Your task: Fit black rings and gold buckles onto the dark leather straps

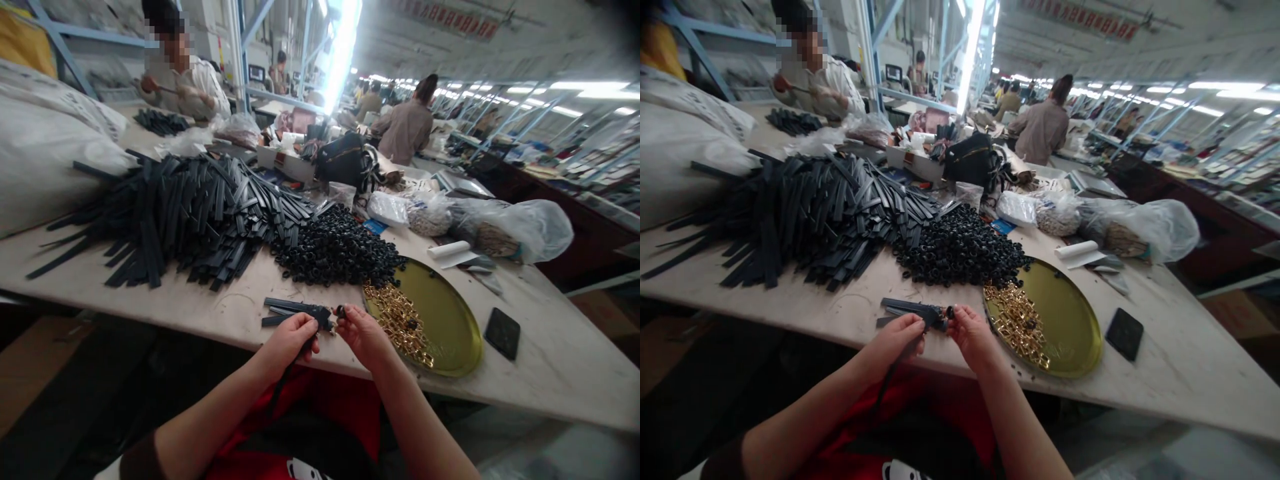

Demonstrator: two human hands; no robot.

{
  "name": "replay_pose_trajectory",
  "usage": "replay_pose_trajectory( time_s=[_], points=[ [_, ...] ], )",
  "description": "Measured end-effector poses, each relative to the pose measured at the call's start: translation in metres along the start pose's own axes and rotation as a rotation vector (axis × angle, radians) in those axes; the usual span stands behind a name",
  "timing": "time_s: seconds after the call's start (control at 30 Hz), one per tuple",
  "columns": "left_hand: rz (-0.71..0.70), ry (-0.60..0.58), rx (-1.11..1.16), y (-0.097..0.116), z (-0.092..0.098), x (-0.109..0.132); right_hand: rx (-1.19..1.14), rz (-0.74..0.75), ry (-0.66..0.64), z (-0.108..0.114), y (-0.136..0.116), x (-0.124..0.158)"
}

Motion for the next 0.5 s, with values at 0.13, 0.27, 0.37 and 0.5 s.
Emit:
replay_pose_trajectory(
  time_s=[0.13,0.27,0.37,0.5],
  points=[
    [-0.048,-0.030,-0.032,0.008,-0.019,0.009,-0.279,-0.008,0.016,-0.009,0.003,0.021],
    [-0.125,0.033,-0.125,0.012,-0.022,0.014,-0.326,0.021,0.065,-0.015,0.005,0.035],
    [-0.223,0.109,-0.229,0.016,-0.018,0.018,-0.281,0.056,0.070,-0.018,0.011,0.043],
    [-0.277,0.144,-0.323,0.017,-0.015,0.023,-0.046,0.185,0.091,-0.012,0.011,0.046]
  ],
)
Point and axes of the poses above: each hand's wrist, its own x-axis away from the middle knuckle, its own z-axis out of the back of the hand, y = z × x, the point moved 9 cm from there along -x, towards the middle knuckle, and after that the axes turned 1 degree about -z, right-handed, at the moved point
